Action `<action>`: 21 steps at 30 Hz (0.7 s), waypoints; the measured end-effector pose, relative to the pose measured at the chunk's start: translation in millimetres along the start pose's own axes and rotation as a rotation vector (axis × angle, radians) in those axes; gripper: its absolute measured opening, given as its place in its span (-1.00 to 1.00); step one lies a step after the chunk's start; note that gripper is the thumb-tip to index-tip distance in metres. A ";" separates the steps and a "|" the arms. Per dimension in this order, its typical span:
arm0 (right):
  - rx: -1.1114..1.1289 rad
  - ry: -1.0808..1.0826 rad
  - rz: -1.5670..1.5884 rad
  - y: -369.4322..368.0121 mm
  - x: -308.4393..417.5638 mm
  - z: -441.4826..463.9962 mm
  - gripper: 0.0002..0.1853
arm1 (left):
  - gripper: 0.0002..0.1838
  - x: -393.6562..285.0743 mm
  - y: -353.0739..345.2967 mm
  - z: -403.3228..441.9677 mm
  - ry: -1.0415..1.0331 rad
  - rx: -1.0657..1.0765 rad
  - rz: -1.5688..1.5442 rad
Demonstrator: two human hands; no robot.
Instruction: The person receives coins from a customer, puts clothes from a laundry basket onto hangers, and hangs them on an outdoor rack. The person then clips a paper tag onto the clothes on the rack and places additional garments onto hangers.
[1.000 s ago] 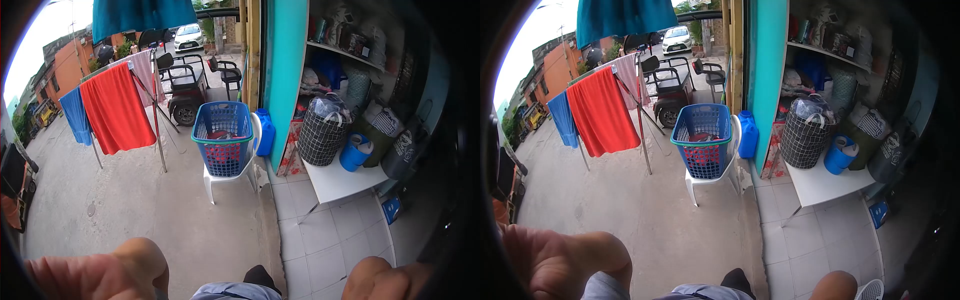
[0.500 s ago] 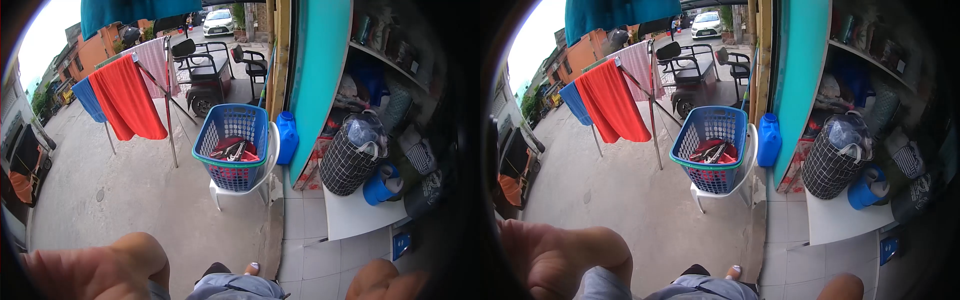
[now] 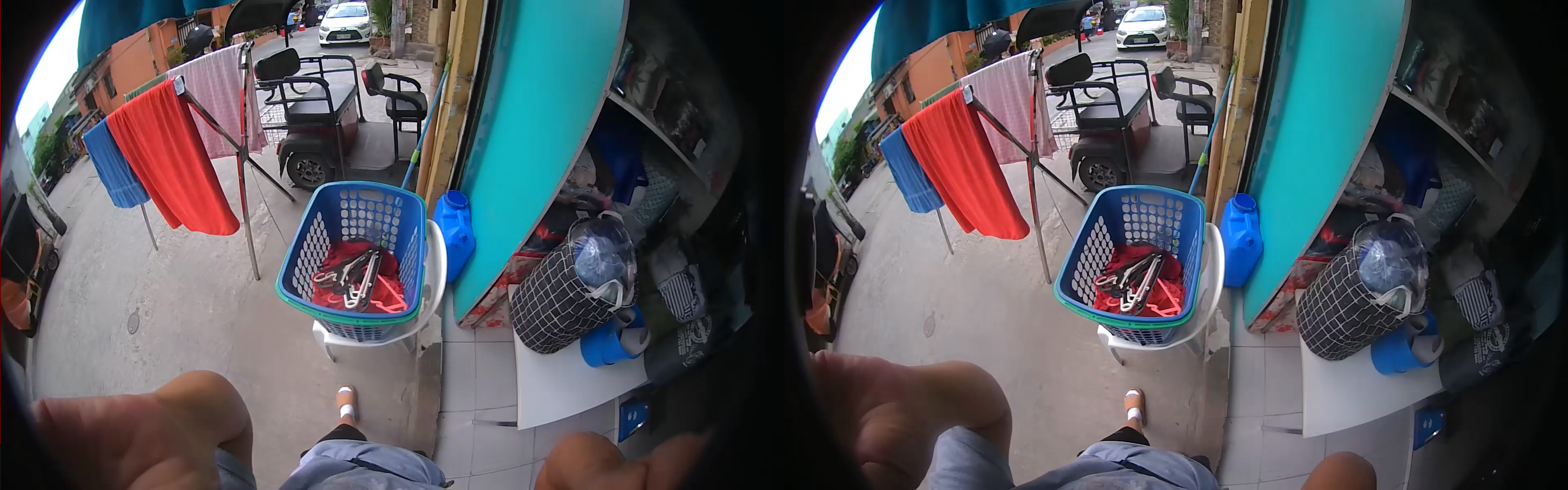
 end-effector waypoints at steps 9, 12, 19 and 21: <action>-0.108 0.047 -0.042 58.4 -91.7 45.8 -0.51 | -0.79 150.5 13.1 -8.6 0.019 0.035 -0.065; -0.161 0.060 -0.075 80.3 -112.0 54.6 -0.50 | -0.78 198.9 3.2 -9.9 0.048 0.052 -0.113; -0.262 0.233 -0.044 123.5 -126.5 53.0 -0.46 | -0.78 254.3 -27.6 -9.4 0.069 0.125 -0.150; -0.229 0.244 -0.042 135.7 -129.8 55.0 -0.45 | -0.77 260.4 -30.9 -12.8 0.066 0.082 -0.128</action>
Point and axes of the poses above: each hand's wrist, its own z-axis towards the middle knuckle, its own y-axis out of the back of the hand, x = y × z, the point moved 8 cm from there along z, towards the middle knuckle, and after that the axes turned 4 degrees about x, right-handed, at the moved point
